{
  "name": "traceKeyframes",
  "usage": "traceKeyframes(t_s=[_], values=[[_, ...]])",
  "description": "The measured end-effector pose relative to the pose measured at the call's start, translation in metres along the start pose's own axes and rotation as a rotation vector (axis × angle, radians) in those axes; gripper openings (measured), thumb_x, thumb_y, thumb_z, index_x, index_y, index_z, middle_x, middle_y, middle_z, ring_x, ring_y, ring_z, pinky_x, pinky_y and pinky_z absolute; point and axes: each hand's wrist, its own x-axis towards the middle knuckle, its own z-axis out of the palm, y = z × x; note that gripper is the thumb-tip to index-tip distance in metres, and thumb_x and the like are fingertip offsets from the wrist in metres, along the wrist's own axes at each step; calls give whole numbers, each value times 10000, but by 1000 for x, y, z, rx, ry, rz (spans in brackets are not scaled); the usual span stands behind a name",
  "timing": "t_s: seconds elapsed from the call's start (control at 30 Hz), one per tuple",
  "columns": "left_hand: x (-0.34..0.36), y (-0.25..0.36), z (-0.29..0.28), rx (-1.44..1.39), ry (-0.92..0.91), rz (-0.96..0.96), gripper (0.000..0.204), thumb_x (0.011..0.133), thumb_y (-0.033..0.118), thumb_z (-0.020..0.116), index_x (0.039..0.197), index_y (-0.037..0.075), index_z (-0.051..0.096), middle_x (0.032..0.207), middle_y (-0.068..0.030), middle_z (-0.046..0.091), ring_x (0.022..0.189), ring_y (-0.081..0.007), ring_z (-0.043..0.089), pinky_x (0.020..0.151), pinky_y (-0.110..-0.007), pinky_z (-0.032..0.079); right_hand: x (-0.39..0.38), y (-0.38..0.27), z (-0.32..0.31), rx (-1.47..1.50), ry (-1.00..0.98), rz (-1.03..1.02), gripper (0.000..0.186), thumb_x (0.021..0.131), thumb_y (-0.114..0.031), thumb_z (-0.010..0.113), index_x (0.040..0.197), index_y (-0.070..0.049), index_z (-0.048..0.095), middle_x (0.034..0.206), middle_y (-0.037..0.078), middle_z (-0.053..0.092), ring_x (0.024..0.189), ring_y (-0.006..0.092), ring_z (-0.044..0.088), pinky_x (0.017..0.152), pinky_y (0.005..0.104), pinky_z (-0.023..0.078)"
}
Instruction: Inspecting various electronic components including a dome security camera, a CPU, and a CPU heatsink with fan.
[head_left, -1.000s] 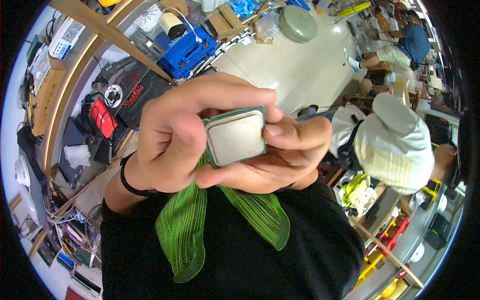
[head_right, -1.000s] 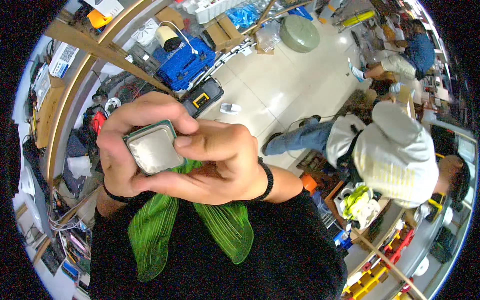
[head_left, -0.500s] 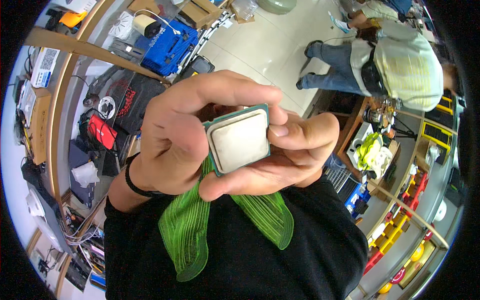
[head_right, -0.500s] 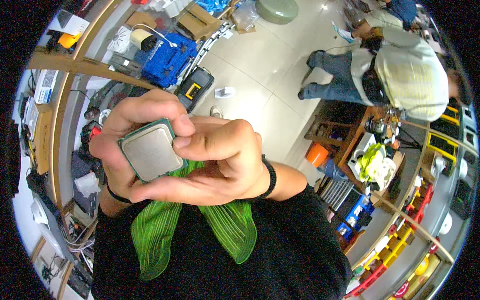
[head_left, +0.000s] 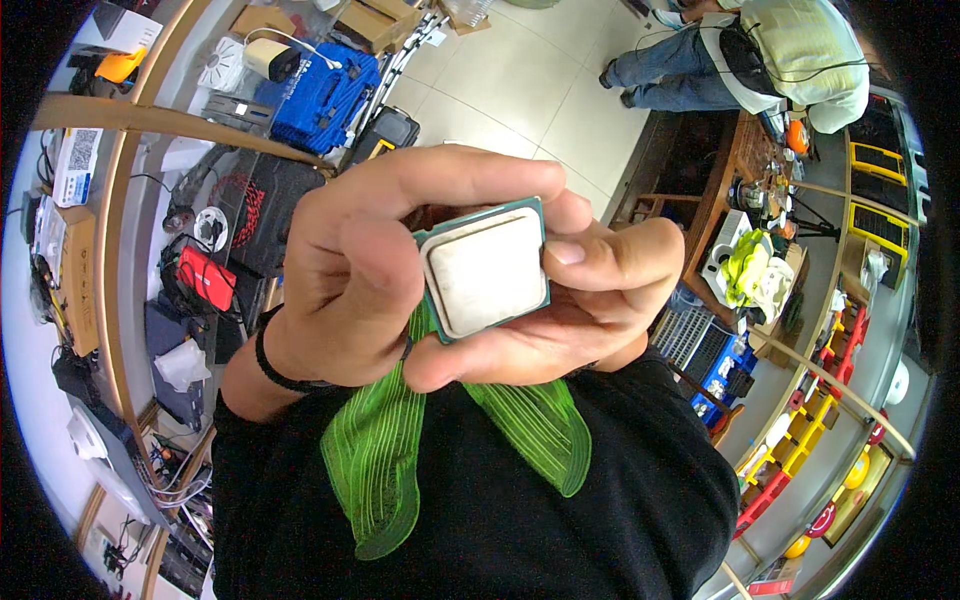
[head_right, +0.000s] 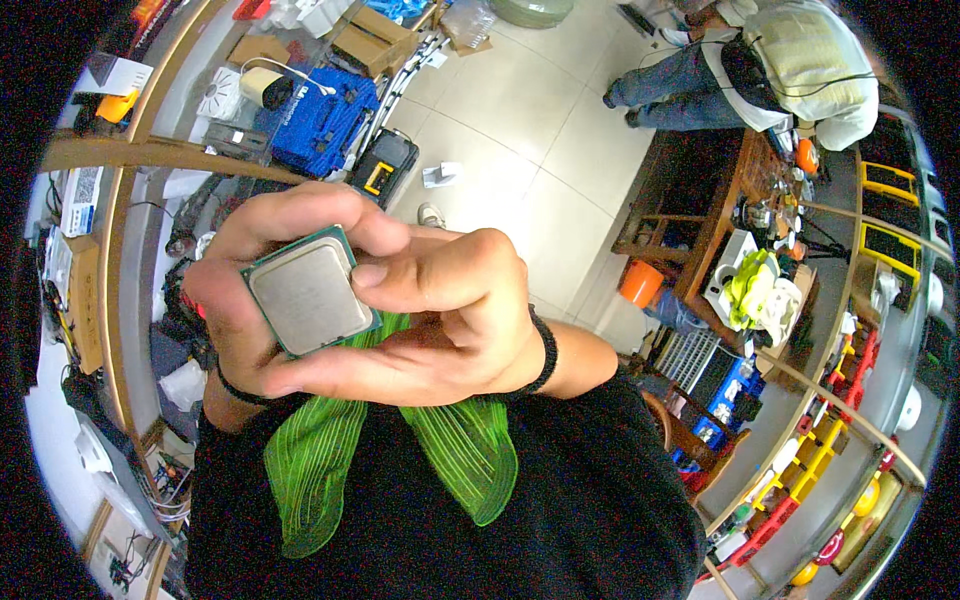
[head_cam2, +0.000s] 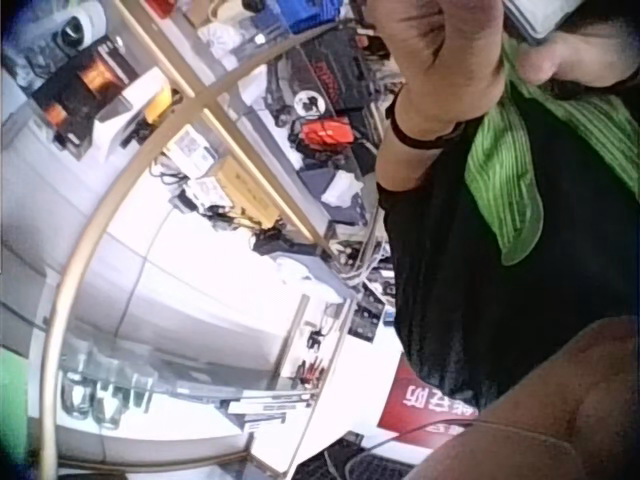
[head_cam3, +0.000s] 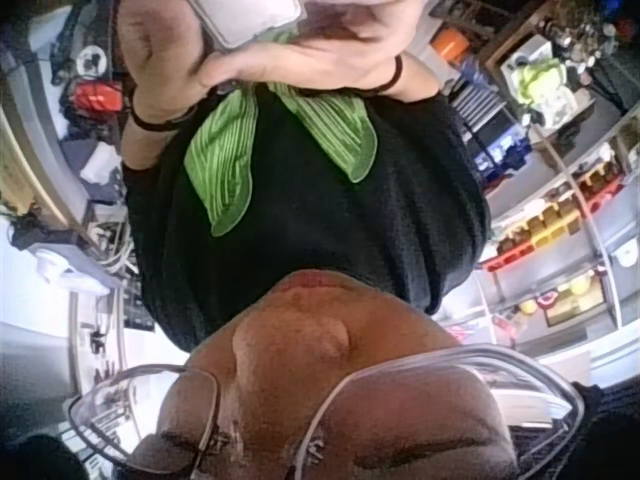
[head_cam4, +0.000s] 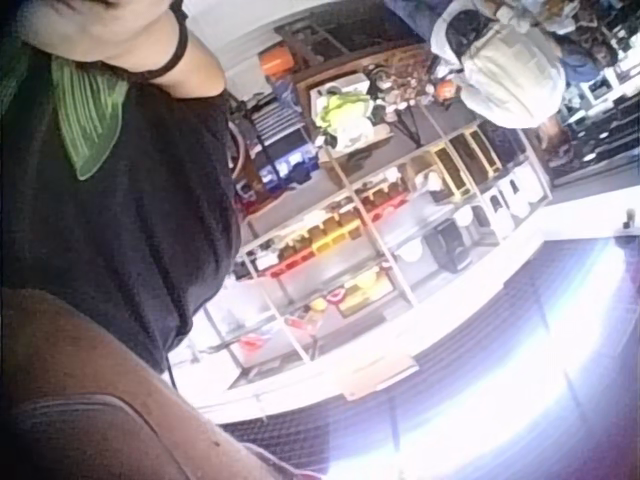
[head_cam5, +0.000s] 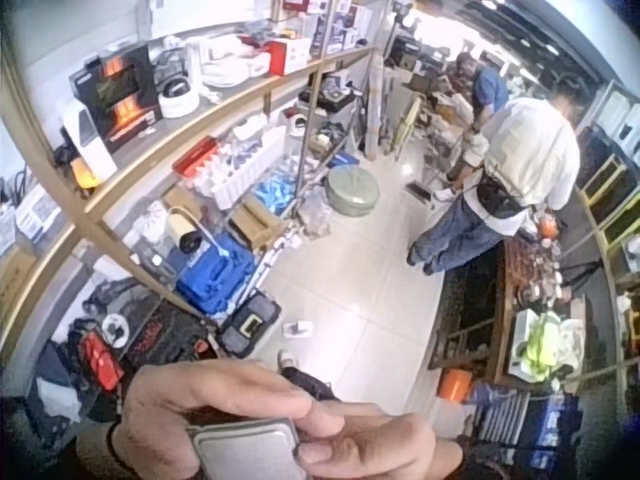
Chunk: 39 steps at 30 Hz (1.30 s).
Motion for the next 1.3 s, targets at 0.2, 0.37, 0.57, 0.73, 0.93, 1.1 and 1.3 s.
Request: traceKeyframes(t_s=[0.2,0.37,0.57,0.73,0.93,1.1,1.3], values=[[4,-1,6,-21,49,64,681,954,555,217,1160,-43,468,939,-170,592,769,-254,611,723,-354,521,-2,1,0,17,3,13,633,629,-86,859,1029,-1,376,852,160,567,784,194,638,621,296,496],[4,-1,8,-38,62,72,663,954,542,236,1158,-43,471,944,-174,592,791,-253,606,736,-353,518,-9,23,4,115,41,-98,633,632,-77,855,1033,-1,371,870,175,570,807,207,642,632,299,502],[3,-3,8,-64,94,89,637,953,523,263,1154,-43,476,951,-180,592,824,-253,599,754,-351,514,10,-2,-1,97,-52,1,647,628,-61,855,1046,-7,364,918,241,582,818,245,653,633,307,509],[3,-2,8,-79,124,99,620,953,510,282,1152,-43,479,955,-184,592,846,-252,594,766,-350,511,10,-6,-3,60,-93,195,647,628,-55,854,1050,-7,366,937,274,584,812,261,659,633,315,512],[1,2,3,-61,78,52,636,955,525,263,1150,-36,490,993,-184,597,903,-270,602,826,-385,497,13,-4,-3,96,-125,218,651,621,-34,853,1057,-15,370,923,257,591,835,294,665,636,328,517],[-1,4,1,-26,69,70,626,959,516,257,1149,-33,491,1001,-189,599,905,-268,604,831,-380,497,18,-4,-2,108,-138,190,656,609,-13,853,1057,-16,374,903,239,593,842,302,667,633,337,519],[-8,-17,4,-44,231,231,588,964,471,260,1127,-40,502,989,-181,600,906,-267,607,818,-376,509,8,14,5,184,-7,-65,662,600,-29,864,1047,-7,376,881,218,593,805,276,665,626,331,516]])
